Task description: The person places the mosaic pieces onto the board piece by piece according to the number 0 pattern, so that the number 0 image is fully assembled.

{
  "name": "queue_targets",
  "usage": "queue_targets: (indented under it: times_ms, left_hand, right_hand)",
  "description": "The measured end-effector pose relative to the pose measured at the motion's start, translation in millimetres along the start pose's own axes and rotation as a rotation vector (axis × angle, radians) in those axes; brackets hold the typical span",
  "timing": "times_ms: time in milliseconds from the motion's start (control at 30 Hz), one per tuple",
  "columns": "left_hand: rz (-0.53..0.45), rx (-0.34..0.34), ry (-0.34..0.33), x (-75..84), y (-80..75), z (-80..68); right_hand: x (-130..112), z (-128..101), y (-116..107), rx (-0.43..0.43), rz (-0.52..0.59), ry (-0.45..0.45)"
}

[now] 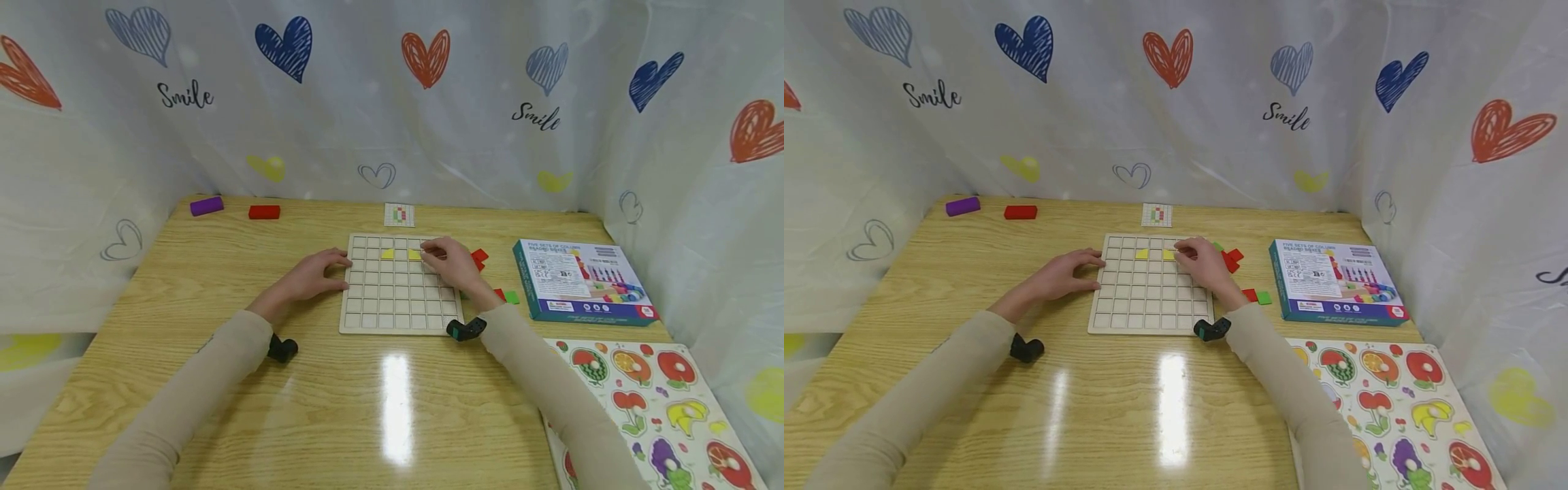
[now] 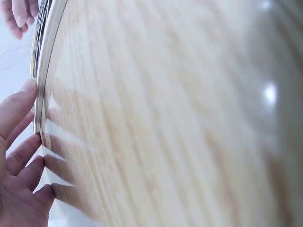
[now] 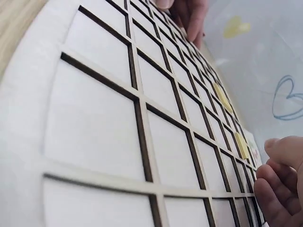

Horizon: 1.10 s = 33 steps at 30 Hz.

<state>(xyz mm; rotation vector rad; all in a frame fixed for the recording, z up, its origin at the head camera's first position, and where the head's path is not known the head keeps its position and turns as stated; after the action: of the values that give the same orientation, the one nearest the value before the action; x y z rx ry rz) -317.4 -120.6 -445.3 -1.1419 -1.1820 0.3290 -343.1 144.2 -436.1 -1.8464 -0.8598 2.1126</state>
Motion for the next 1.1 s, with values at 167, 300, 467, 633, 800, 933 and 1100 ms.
queue_targets:
  times_ms: [167,300,467,633,800,933,1100]
  left_hand:
    - [-0.003,-0.011,-0.012,-0.3,1.1,1.1]
    - [-0.001,-0.007,-0.005,0.5,1.3,0.1]
    - [-0.007,0.001,-0.017,-1.6,0.6,-1.2]
    - [-0.009,-0.002,-0.025,-1.2,0.4,-1.2]
    - [-0.017,-0.004,-0.033,0.5,-0.1,-1.5]
    - [-0.02,-0.005,-0.038,1.0,-0.1,-2.2]
    - [-0.015,-0.004,-0.031,1.6,0.9,-2.3]
  right_hand:
    - [6,-25,-22,0.049,0.037,0.057]
    - [11,-50,-45,0.103,0.065,0.107]
    - [21,-79,-69,0.144,0.064,0.171]
    - [32,-103,-84,0.171,-0.008,0.219]
    - [40,-116,-88,0.147,-0.053,0.239]
    - [41,-121,-87,0.127,-0.082,0.233]
    - [39,-122,-83,0.102,-0.098,0.209]
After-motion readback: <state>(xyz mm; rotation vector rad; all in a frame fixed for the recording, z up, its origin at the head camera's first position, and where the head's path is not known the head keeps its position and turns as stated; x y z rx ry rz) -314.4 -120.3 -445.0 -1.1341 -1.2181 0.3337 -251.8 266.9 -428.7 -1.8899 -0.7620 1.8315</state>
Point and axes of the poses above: each hand's wrist, its own z-axis towards the middle knuckle, its own y-axis out of the palm, x = y × z, the point moved 8 cm from there along z, towards the middle knuckle, and after that the axes turned 8 degrees about z, right-handed, at the moved point
